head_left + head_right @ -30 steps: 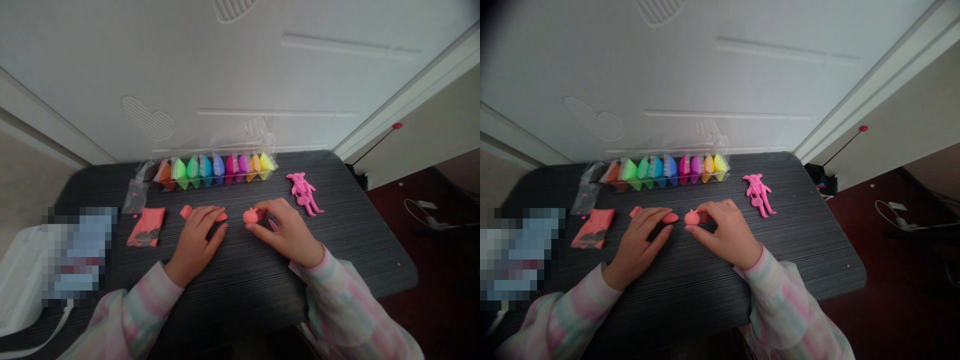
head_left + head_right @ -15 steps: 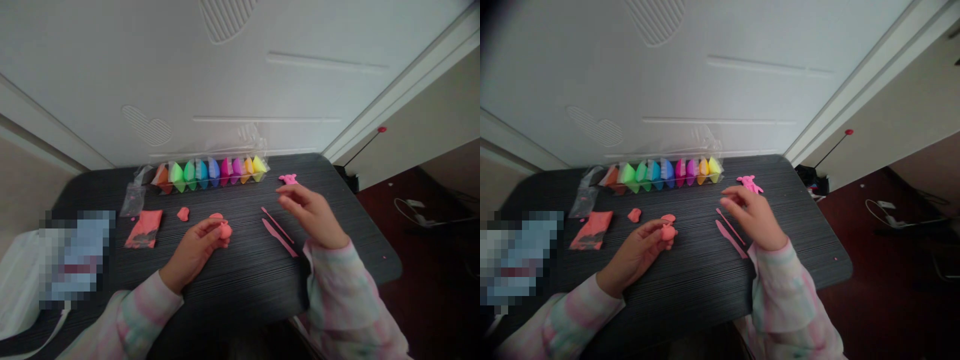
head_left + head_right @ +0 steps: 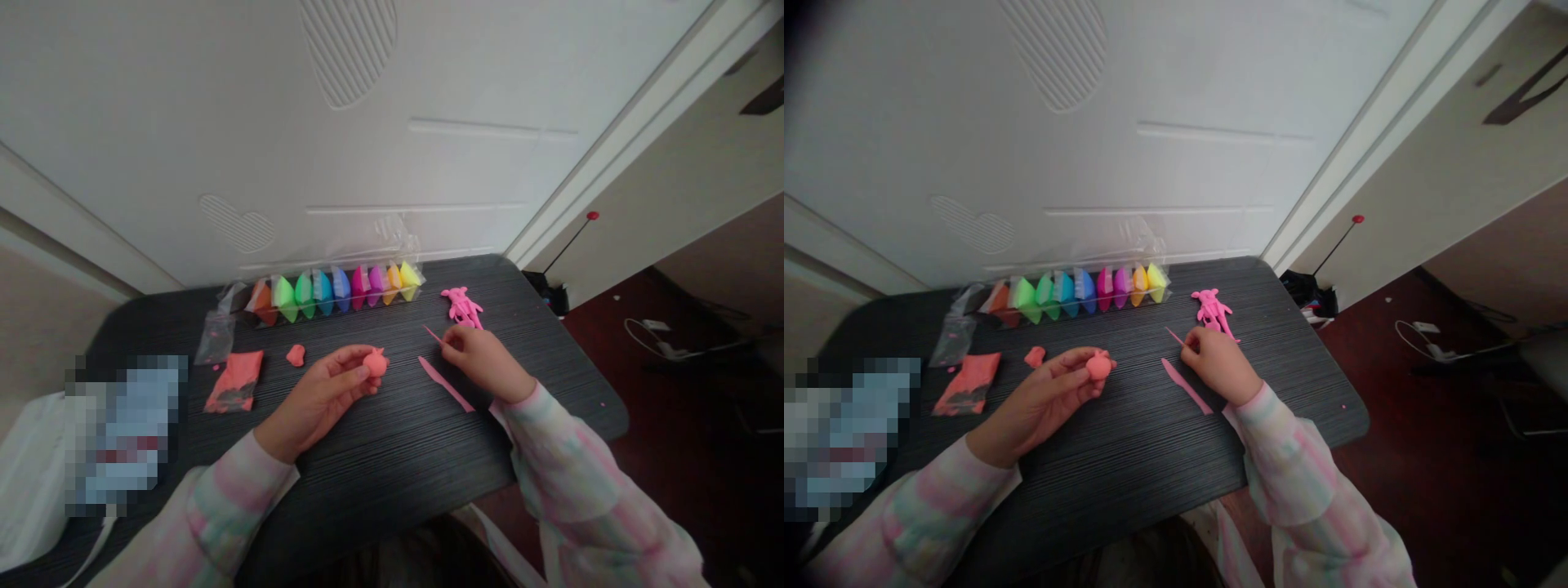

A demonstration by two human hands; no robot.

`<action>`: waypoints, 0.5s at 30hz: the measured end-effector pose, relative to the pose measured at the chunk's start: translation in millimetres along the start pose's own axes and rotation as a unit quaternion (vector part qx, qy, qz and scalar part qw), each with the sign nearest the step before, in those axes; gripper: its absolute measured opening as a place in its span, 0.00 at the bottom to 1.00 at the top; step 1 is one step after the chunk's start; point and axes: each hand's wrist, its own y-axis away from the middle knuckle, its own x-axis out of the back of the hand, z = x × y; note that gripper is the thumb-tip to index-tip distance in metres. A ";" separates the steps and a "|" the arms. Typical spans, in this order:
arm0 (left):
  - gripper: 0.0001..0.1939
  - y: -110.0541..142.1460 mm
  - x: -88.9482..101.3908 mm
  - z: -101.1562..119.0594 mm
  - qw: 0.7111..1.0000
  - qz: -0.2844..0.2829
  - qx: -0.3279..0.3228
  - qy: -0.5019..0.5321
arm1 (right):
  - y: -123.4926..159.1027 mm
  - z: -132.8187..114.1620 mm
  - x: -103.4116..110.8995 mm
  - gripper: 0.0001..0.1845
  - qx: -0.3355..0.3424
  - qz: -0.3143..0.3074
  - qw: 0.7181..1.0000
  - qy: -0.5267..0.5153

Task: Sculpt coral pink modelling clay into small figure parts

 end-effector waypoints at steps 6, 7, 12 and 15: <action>0.08 3.8 -29.2 49.4 0.992 -0.024 -0.123 -0.020 | -0.8 -26.7 38.8 0.10 0.074 0.024 0.989 -0.129; 0.07 5.1 -34.2 55.7 0.989 -0.019 -0.147 -0.018 | -2.2 -27.1 36.6 0.08 0.078 0.022 0.993 -0.091; 0.07 10.8 -47.8 64.3 0.975 0.011 -0.212 -0.069 | -7.9 -8.9 0.3 0.03 0.051 -0.036 0.997 0.047; 0.07 14.1 -48.4 61.5 0.972 0.007 -0.210 -0.105 | 0.5 -1.5 -10.2 0.06 0.043 -0.031 0.996 0.072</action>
